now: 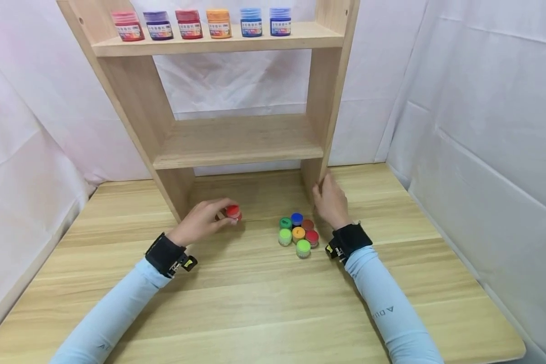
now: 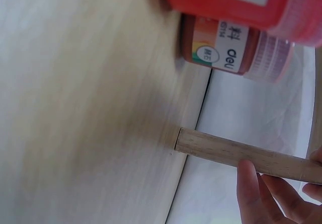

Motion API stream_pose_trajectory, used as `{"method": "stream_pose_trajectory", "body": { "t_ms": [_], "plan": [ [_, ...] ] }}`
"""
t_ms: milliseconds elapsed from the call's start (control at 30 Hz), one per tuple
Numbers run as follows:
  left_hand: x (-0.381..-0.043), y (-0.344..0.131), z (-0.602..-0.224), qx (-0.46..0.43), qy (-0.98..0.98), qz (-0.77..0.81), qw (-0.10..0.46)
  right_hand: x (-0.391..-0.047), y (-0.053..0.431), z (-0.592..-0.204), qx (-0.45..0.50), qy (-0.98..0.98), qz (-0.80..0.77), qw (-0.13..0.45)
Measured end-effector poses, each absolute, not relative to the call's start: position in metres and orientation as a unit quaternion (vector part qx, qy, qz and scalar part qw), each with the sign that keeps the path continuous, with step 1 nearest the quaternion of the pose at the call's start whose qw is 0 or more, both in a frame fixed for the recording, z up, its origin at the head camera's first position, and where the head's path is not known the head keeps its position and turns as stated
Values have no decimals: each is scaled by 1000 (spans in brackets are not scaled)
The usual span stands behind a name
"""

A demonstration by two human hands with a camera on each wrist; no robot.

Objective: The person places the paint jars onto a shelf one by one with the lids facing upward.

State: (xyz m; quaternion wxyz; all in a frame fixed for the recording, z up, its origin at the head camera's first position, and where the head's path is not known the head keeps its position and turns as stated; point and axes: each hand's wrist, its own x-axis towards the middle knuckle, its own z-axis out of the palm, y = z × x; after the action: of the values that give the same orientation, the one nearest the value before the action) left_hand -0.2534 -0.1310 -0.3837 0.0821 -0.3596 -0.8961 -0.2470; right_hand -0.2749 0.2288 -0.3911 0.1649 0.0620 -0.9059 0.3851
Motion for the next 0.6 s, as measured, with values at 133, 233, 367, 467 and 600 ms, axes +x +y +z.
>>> {"method": "stream_pose_trajectory", "body": {
  "t_ms": [133,233,367,467,600],
  "plan": [
    [-251,-124,-381,-370,-886,-251,122,-276,230,-392,63,-906,384,167],
    [-249,-119,-376,-373,-880,-255,147,-277,231,-393,63,-906,385,167],
    [-247,-112,-364,-378,-868,-275,167,-278,232,-393,64,-906,383,170],
    [-246,-107,-352,-381,-859,-293,176,-278,231,-392,61,-906,381,172],
    [-244,-102,-337,-391,-846,-304,199,-276,230,-391,57,-907,384,164]
  ]
}}
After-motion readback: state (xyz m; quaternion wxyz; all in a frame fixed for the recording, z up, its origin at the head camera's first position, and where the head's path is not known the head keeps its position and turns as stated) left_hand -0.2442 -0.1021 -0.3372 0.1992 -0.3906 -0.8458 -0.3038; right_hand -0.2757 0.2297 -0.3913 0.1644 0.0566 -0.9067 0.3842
